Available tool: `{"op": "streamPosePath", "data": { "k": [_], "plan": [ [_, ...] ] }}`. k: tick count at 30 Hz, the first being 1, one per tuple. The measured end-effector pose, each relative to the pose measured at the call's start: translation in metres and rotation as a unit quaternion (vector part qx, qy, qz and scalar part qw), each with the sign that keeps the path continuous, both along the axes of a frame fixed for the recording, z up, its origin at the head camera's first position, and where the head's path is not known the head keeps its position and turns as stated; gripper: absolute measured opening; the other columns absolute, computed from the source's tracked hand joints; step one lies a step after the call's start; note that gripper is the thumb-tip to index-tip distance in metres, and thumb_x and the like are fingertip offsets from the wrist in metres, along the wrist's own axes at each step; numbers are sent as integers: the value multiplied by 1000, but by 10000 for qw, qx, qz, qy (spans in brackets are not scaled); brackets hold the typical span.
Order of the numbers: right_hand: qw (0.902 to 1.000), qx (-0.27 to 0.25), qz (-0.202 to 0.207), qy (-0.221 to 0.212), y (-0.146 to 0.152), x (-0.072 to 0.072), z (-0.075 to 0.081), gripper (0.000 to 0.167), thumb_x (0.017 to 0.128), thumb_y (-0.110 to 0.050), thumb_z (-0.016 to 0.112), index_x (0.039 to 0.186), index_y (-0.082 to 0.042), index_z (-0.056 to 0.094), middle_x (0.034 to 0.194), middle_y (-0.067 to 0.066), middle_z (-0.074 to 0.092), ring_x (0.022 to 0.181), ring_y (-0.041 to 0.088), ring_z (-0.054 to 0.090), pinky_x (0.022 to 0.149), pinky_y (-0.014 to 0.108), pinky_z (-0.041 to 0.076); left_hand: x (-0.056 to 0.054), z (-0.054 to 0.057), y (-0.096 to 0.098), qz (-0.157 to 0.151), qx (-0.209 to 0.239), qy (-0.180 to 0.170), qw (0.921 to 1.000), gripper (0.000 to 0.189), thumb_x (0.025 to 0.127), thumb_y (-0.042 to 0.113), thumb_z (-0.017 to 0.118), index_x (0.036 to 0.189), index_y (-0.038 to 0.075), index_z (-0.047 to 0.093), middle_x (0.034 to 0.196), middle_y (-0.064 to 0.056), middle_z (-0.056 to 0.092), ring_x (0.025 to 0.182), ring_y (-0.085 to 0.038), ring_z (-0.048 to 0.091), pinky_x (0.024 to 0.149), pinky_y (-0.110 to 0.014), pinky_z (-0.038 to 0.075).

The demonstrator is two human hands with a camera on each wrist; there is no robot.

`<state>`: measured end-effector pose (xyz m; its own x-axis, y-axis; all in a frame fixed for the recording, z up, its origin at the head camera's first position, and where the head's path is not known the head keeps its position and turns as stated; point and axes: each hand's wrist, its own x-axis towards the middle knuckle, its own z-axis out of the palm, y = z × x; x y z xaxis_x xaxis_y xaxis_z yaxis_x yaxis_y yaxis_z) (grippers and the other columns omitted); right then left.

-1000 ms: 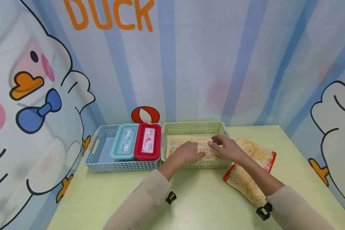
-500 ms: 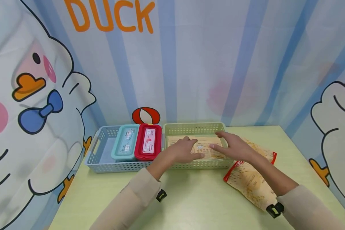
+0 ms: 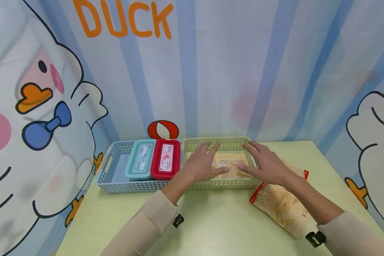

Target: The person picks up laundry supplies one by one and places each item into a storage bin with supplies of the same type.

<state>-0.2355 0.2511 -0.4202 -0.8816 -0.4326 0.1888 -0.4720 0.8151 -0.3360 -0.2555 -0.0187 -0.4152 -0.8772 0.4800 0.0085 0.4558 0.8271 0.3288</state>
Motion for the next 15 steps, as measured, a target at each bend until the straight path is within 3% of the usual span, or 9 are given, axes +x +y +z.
{"op": "streamPosePath", "data": {
  "k": [9, 15],
  "plan": [
    [9994, 227, -152, 202, 6, 5, 1, 84, 103, -56, 62, 165, -6, 35, 167, 25, 32, 150, 52, 33, 111, 78, 31, -3, -9, 2, -42, -13, 355, 9994, 96, 96, 67, 64, 171, 21, 24, 173, -14, 24, 159, -38, 22, 122, -60, 31],
    [9994, 174, -212, 194, 16, 5, 2, 84, 103, -54, 64, 165, -6, 35, 167, 26, 32, 150, 53, 32, 111, 78, 30, 0, -18, 8, -9, 101, 360, 9993, 94, 98, 65, 64, 170, 19, 26, 173, -15, 24, 160, -38, 21, 122, -60, 32]
  ]
}}
